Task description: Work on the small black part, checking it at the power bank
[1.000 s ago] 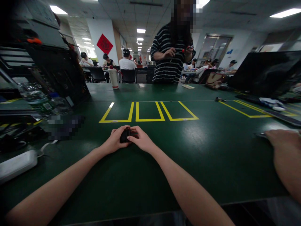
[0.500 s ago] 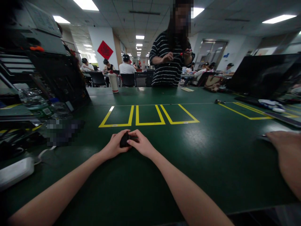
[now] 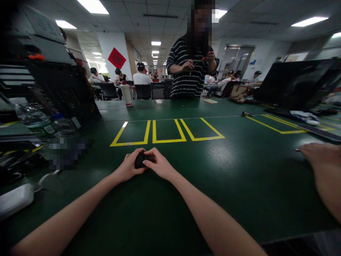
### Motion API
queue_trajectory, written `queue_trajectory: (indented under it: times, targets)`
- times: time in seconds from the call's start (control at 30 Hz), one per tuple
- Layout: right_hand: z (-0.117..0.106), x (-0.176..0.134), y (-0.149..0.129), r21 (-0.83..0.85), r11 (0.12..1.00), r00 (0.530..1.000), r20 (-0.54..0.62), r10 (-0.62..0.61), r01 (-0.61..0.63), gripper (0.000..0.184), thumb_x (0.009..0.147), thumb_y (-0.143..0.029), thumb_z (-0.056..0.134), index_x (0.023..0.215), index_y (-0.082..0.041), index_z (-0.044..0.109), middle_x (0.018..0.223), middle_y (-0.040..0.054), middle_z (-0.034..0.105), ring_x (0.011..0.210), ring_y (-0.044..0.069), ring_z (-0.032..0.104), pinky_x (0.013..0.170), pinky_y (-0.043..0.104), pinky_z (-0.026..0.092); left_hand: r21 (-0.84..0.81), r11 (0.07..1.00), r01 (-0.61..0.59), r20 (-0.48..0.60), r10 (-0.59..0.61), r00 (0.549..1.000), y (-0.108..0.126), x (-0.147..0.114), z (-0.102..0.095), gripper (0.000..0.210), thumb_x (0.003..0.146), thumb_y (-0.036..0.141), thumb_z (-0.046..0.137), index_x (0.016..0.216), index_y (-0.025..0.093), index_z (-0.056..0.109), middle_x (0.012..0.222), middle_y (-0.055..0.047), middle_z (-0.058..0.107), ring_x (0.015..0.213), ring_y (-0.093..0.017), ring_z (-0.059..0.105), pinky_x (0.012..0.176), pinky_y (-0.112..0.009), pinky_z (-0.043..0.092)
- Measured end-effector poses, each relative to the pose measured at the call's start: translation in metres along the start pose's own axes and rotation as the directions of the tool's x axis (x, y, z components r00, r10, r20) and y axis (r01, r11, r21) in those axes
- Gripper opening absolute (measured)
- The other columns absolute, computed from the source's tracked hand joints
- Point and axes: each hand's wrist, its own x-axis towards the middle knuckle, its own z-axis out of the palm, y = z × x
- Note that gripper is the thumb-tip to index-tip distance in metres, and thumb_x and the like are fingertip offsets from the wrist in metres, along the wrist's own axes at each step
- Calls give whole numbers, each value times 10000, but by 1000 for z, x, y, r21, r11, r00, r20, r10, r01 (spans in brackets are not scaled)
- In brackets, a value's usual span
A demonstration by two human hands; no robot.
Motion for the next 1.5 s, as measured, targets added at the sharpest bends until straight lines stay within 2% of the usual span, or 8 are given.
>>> queue_trajectory:
  times: [0.27,0.5,0.7,0.87,0.97,1.03,1.23,1.5]
  targets:
    - [-3,1,0,35,999,999,37,13,-14,326,754,-212,587,1056,-242,468,1135,33,491,1095,216,486,899,425,431,-14,1000,12,20,-11,1000,0,0,-2,542,705,286,613,1173,250,343,1126,-44,498,1046,-250,470,898,-403,315]
    - [0,0,-3,44,999,1000,-4,24,-23,226,802,-281,524,1021,-238,487,1095,32,501,1025,200,530,841,394,472,-36,999,21,32,-19,999,3,-2,-5,541,721,322,611,1185,257,341,1151,-41,485,1055,-246,469,908,-400,318]
    - [-2,4,3,14,999,999,-13,41,-41,271,787,-280,542,1048,-231,488,1106,40,504,1045,207,515,883,417,436,-30,1000,5,29,-4,1000,1,-1,-4,540,712,309,622,1170,254,339,1128,-39,504,1043,-242,482,902,-405,314]
    - [-1,3,6,65,998,1000,10,-2,1,302,737,-242,607,1011,-227,481,1071,26,520,1048,196,520,898,404,430,-15,1000,-2,23,2,1000,-3,1,-1,544,696,287,624,1160,255,341,1116,-37,507,1020,-238,491,888,-399,324]
    - [1,2,4,74,997,1000,2,-17,17,249,759,-252,583,983,-224,478,1056,25,526,1036,186,527,891,396,436,-12,1000,-10,13,11,1000,-2,1,-1,549,690,294,628,1157,250,342,1116,-38,507,1021,-239,491,891,-402,318]
    - [2,1,2,68,998,1000,-5,-8,8,216,777,-264,558,974,-221,479,1045,27,531,1022,184,534,882,399,441,-17,1000,-9,16,9,1000,0,0,-2,544,696,310,626,1158,248,345,1120,-40,506,1025,-241,490,894,-406,316]
    - [7,-1,-5,-21,999,999,6,33,-33,299,768,-255,571,1049,-220,476,1108,41,510,1069,198,501,938,431,392,-51,998,39,68,-36,997,7,-11,-13,520,714,308,616,1159,249,354,1126,-44,506,1042,-245,484,895,-404,325]
    - [15,-6,-7,36,999,998,55,4,-6,311,742,-222,603,1019,-230,460,1123,35,500,1081,200,505,918,426,420,-74,996,44,108,-36,993,11,-20,-23,518,724,302,602,1173,252,348,1140,-49,494,1056,-247,475,919,-415,305]
